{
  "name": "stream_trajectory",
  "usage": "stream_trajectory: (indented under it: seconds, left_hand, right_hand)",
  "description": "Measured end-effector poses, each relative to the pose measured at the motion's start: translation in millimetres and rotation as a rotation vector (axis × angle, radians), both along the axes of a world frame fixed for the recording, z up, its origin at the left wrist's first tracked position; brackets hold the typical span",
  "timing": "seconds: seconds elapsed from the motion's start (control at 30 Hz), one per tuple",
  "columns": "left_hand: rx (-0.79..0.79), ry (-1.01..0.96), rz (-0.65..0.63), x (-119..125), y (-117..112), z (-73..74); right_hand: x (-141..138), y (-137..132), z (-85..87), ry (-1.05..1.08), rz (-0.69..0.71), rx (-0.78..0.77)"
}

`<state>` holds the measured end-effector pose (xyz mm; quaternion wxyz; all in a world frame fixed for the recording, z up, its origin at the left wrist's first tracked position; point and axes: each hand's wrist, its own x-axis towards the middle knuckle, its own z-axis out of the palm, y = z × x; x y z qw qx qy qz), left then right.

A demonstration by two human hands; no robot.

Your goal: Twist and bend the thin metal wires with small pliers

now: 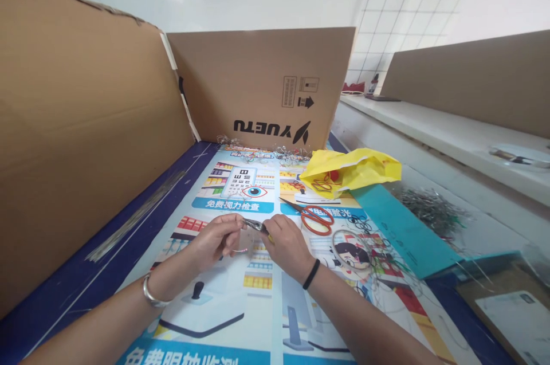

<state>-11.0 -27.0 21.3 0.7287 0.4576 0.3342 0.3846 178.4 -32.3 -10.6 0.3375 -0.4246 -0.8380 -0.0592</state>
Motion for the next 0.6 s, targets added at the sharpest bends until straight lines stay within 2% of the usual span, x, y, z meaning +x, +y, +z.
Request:
stream_trajectory:
  seconds: [0.3,0.6]
  left_hand:
    - [0.104,0.103,0.019,-1.8,2.4,-2.1]
    - [0.102,0.253,-0.006,-7.7,3.7,8.3]
  right_hand:
    - [2.6,1.3,-0.1,0.015,0.025,-0.035]
    - [6.0,3.7,-2.7,0.005,0.105,-0.149]
